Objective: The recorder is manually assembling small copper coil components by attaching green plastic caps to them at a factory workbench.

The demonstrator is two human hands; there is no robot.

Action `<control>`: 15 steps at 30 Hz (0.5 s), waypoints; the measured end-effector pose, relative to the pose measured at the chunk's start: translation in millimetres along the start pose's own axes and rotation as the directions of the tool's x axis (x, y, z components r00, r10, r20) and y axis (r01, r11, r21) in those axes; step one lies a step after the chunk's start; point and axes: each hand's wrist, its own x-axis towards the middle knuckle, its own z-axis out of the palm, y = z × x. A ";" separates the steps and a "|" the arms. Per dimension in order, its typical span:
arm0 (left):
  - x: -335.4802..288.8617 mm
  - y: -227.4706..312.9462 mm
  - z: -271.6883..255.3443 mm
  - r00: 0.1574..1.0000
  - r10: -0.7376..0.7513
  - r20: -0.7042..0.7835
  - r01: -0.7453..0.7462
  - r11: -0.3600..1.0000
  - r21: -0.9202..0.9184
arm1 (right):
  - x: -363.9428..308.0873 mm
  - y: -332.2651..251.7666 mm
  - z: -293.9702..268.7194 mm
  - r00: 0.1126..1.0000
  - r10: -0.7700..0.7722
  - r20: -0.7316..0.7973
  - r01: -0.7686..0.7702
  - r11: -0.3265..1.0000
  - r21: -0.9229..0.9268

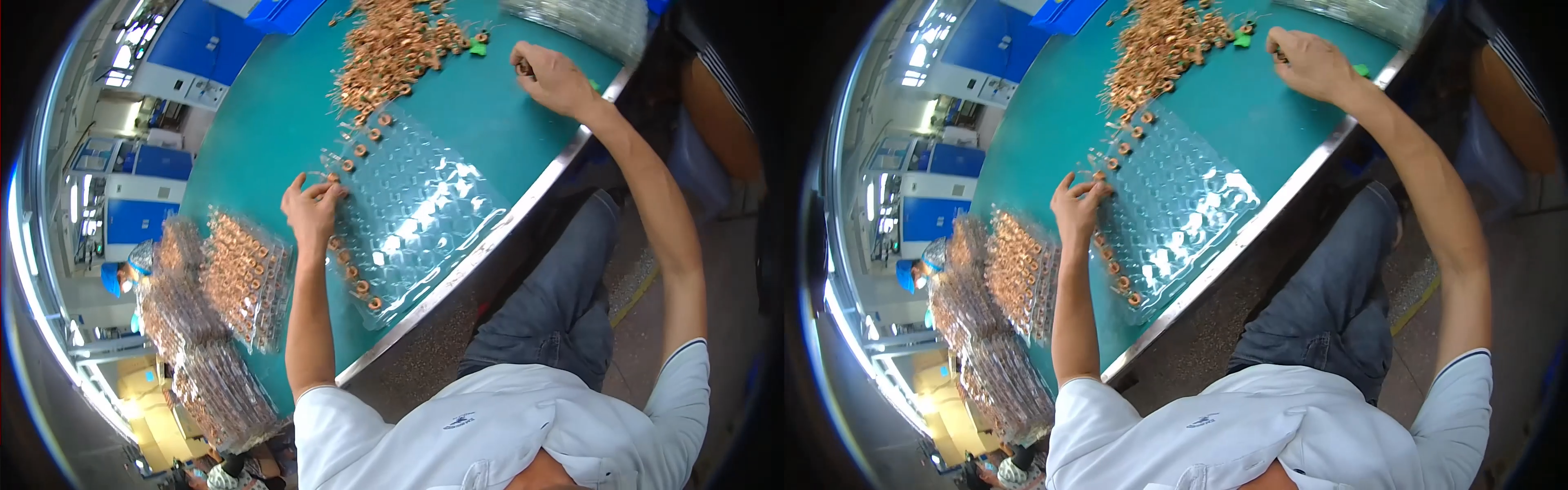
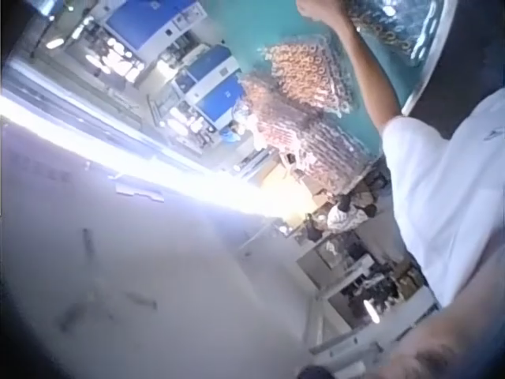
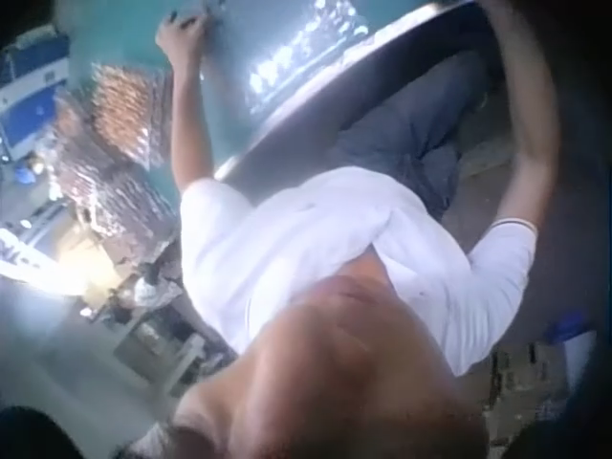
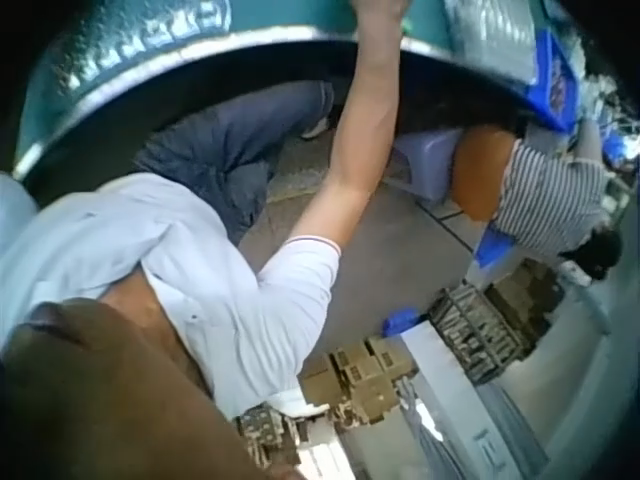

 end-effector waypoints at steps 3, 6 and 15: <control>-12.9 6.3 -1.8 0.985 0.090 -0.147 -0.052 0.969 0.243 | -29.9 -34.9 -29.7 0.958 0.273 0.087 -0.282 0.853 0.439; -36.8 70.6 -21.1 0.971 0.170 -0.167 -0.193 0.972 -0.134 | -79.2 -56.7 -41.9 0.947 0.291 0.138 -0.285 0.558 0.780; -168.3 234.3 56.6 0.801 0.460 0.383 0.049 0.588 -0.808 | -219.0 -111.2 -65.5 0.976 0.218 -0.021 -0.166 0.798 0.580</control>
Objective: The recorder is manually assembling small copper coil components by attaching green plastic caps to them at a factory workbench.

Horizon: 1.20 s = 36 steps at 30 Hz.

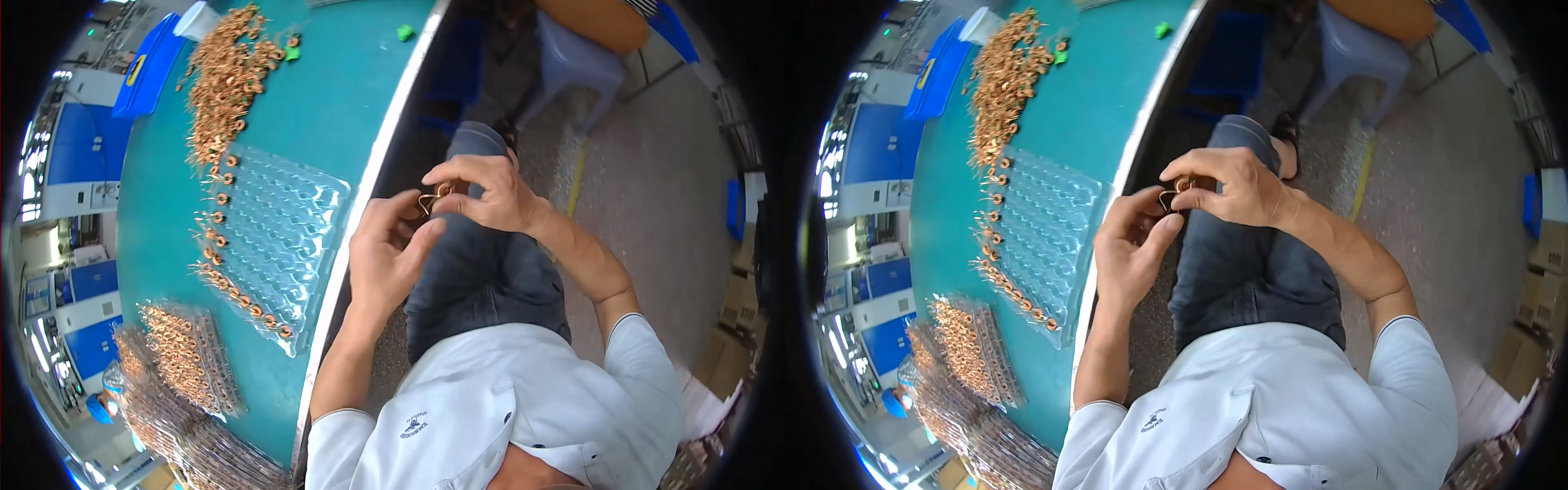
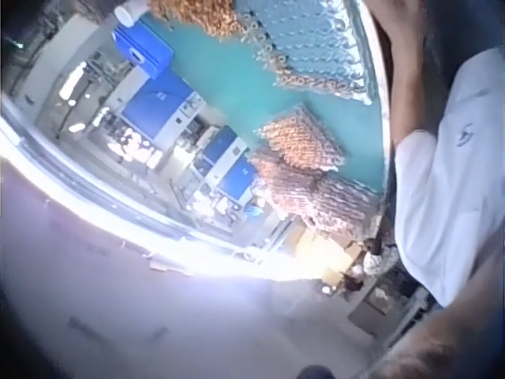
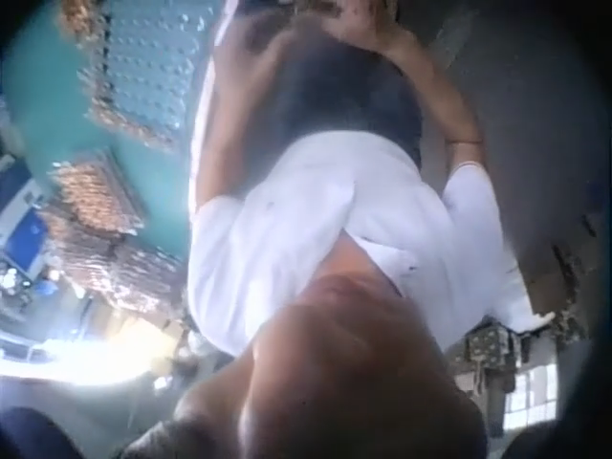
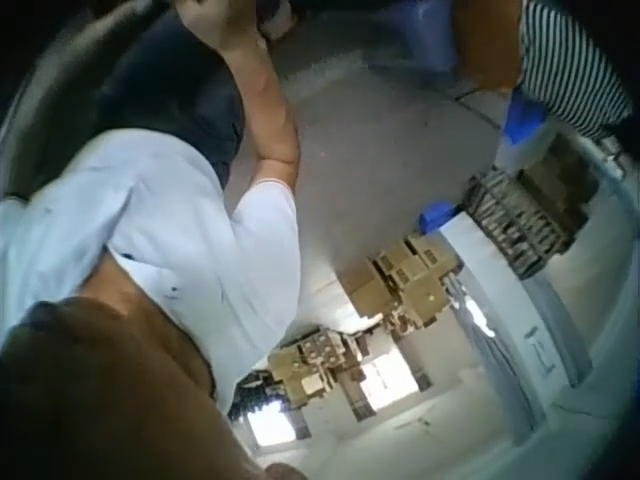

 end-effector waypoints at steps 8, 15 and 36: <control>-13.1 -12.1 62.7 0.980 0.019 0.200 -0.030 0.998 0.053 | -77.0 10.7 -42.3 0.983 0.130 0.133 -0.132 0.991 0.010; -12.3 1.5 71.3 0.942 0.151 0.301 -0.213 0.959 0.186 | -104.9 10.1 -53.1 0.965 0.260 0.020 -0.261 0.965 0.037; -28.0 -25.8 119.0 0.860 -0.348 0.373 0.503 0.696 -0.513 | -128.8 10.1 -53.8 0.950 0.294 -0.105 -0.274 0.946 0.171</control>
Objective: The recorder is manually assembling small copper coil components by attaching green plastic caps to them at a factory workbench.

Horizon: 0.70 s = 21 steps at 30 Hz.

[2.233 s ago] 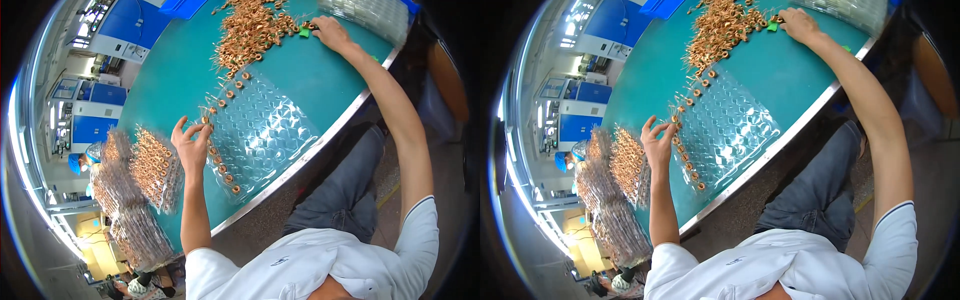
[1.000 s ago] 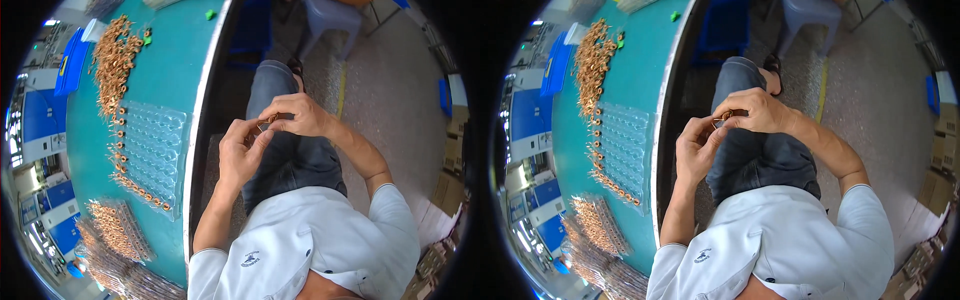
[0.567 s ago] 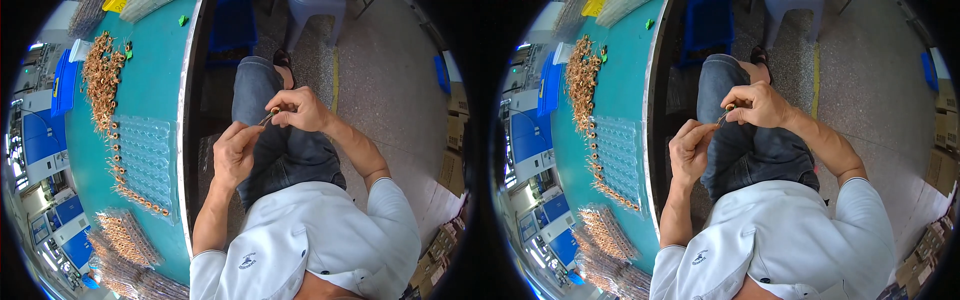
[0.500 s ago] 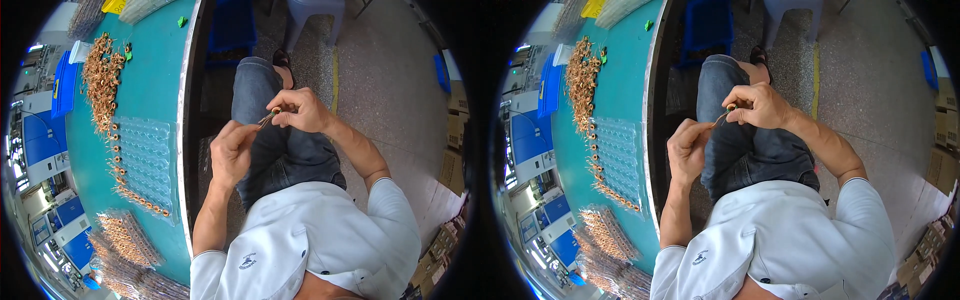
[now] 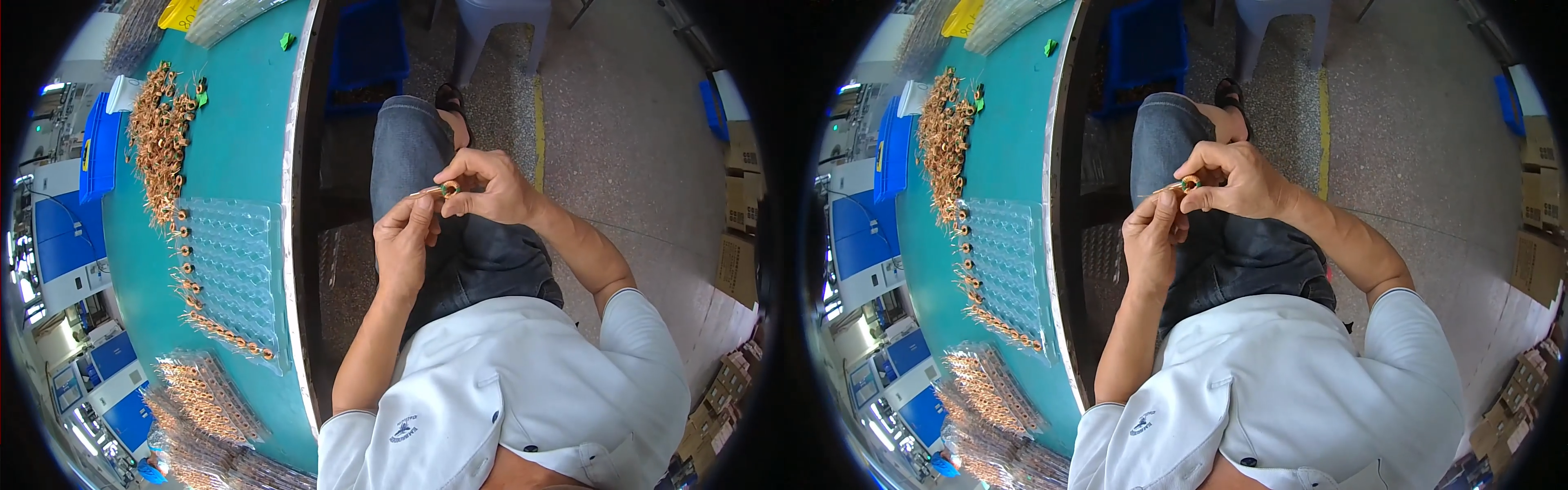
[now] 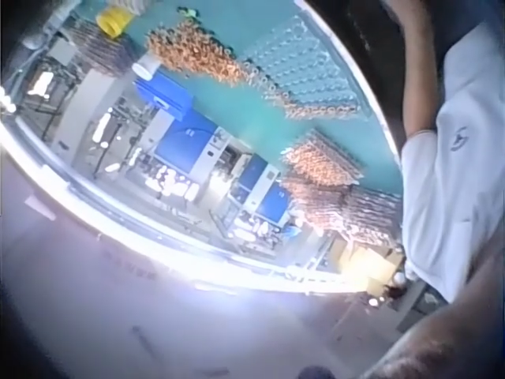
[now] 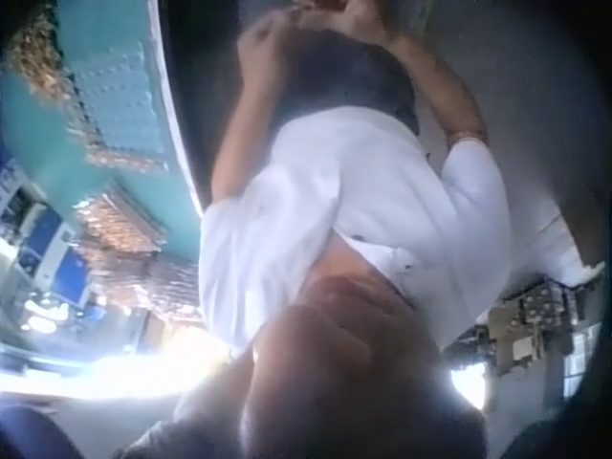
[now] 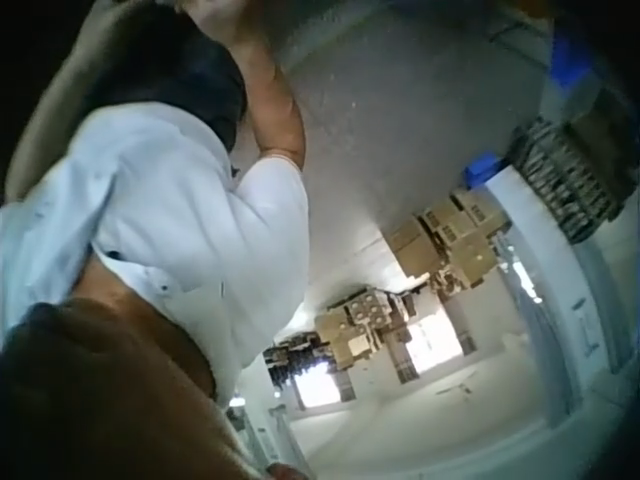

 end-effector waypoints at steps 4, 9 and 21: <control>-6.7 -6.8 -3.8 0.990 0.138 -0.034 -0.138 0.990 -0.002 | 2.2 -2.6 0.6 0.999 0.042 -0.003 -0.042 0.996 -0.073; -7.0 -2.9 -6.8 0.990 0.118 -0.083 -0.126 0.987 -0.103 | 4.5 -3.7 3.0 0.999 0.018 -0.027 -0.024 0.971 -0.239; 1.3 9.8 -11.5 0.982 0.190 -0.001 -0.180 0.929 0.323 | 5.9 -3.5 7.8 0.992 -0.128 -0.013 0.115 0.921 -0.371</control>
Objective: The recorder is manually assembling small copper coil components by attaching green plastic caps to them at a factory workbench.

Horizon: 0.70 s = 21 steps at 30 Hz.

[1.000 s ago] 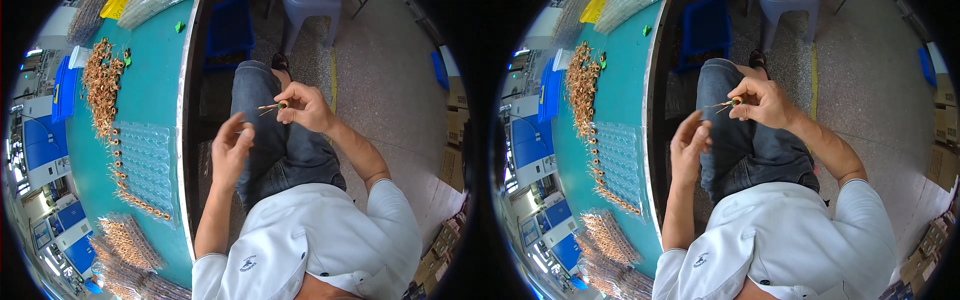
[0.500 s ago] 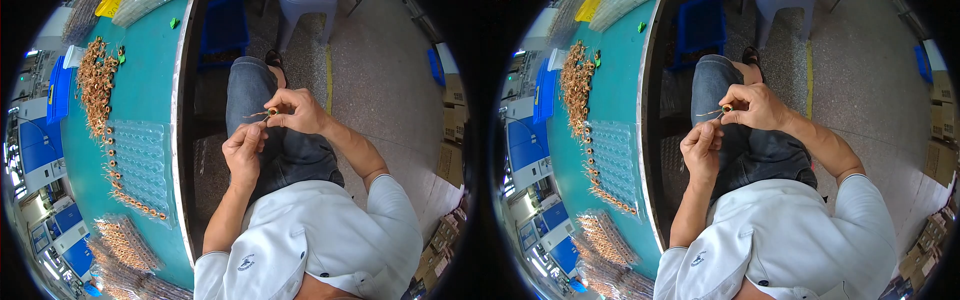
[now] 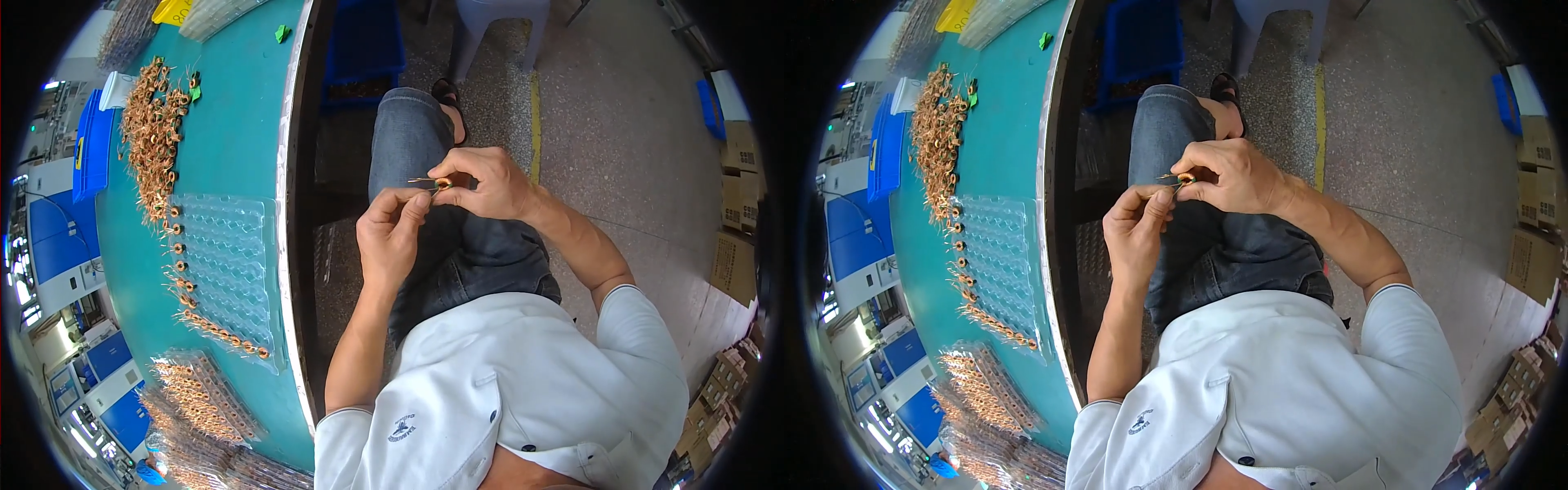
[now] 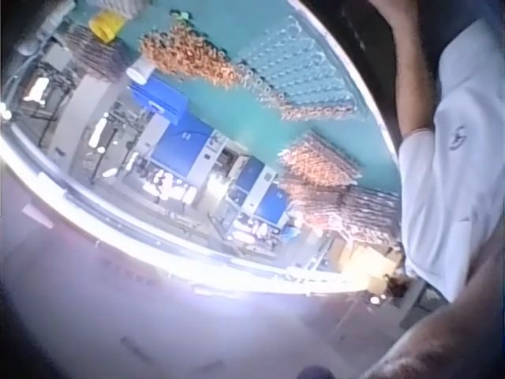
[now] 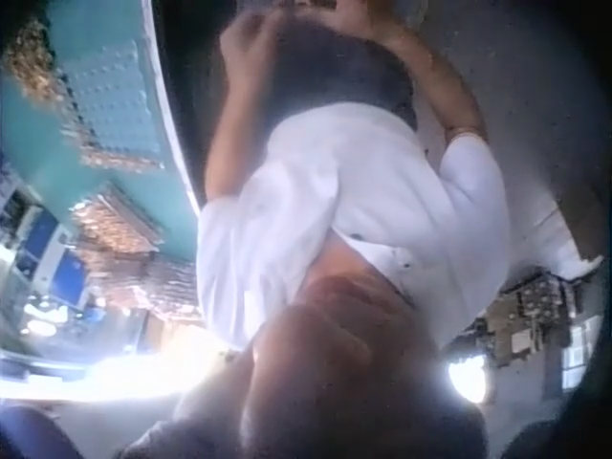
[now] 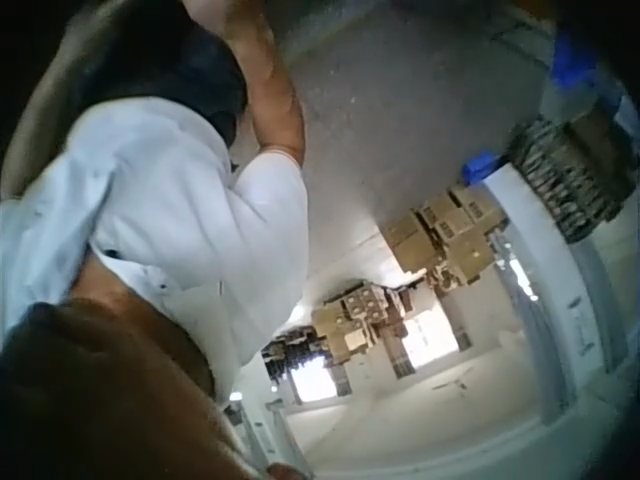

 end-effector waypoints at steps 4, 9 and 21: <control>5.1 -2.4 -3.9 0.991 0.123 -0.053 -0.120 0.991 0.059 | -4.3 -4.3 0.7 1.000 0.009 0.019 -0.010 0.999 0.030; 10.7 -2.3 -1.2 0.999 0.004 -0.045 -0.010 0.989 -0.147 | -7.0 -2.5 2.7 0.941 0.337 0.033 -0.327 0.881 0.341; 2.7 -7.5 10.0 0.863 0.505 -0.008 -0.449 0.774 0.446 | -6.5 -4.7 6.6 0.870 0.487 0.073 -0.480 0.805 0.350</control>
